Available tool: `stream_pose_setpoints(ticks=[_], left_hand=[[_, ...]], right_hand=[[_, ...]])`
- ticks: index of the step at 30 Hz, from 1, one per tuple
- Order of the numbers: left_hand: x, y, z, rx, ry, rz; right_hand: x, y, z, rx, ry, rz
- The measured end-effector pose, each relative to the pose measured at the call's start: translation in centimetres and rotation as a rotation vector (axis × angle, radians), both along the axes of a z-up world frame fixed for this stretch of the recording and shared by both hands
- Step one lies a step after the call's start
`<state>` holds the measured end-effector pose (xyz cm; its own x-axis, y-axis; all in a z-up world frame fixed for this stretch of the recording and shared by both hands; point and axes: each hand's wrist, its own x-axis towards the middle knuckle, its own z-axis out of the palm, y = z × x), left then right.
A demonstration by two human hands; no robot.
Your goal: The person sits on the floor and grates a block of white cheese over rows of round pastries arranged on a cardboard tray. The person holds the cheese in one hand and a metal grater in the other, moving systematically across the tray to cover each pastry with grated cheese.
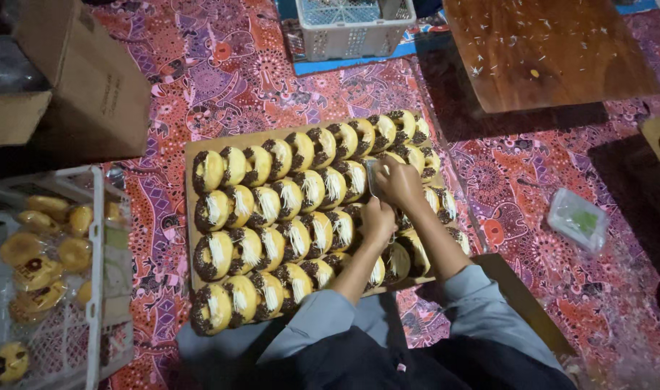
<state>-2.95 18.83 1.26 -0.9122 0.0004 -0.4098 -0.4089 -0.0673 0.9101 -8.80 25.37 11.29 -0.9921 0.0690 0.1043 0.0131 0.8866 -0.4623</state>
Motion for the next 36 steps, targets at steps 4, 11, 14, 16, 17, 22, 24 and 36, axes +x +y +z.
stream_pose_setpoints(ticks=[4,11,14,16,17,22,24,36], left_hand=[[0.9,0.8,-1.5,-0.716,0.585,0.184],[3.6,0.3,0.9,-0.129,0.155,0.035],[4.9,-0.6,2.9,0.018,0.019,-0.024],[6.4,-1.4,3.8,0.134,-0.003,-0.029],[7.2,-1.8,4.0,0.160,-0.026,-0.046],[9.7,-2.5,4.4,0.464,-0.097,-0.078],[9.2,-1.8,4.1,0.344,-0.084,-0.119],[-0.8,5.0,2.7,-0.104,-0.011,-0.057]], right_hand=[[-1.1,-0.1,-1.6,-0.029,0.047,-0.003],[-2.7,0.3,-4.0,-0.013,0.052,-0.016],[-3.2,0.8,-4.9,0.002,0.061,0.000],[-3.4,1.1,-5.2,-0.005,0.048,0.005],[-3.5,1.4,-5.2,-0.045,-0.007,0.000],[-3.4,4.4,-4.2,-0.299,-0.290,-0.174],[-2.8,6.1,-3.5,-0.549,-0.181,-0.190],[-0.4,4.2,2.7,-0.058,-0.108,-0.158]])
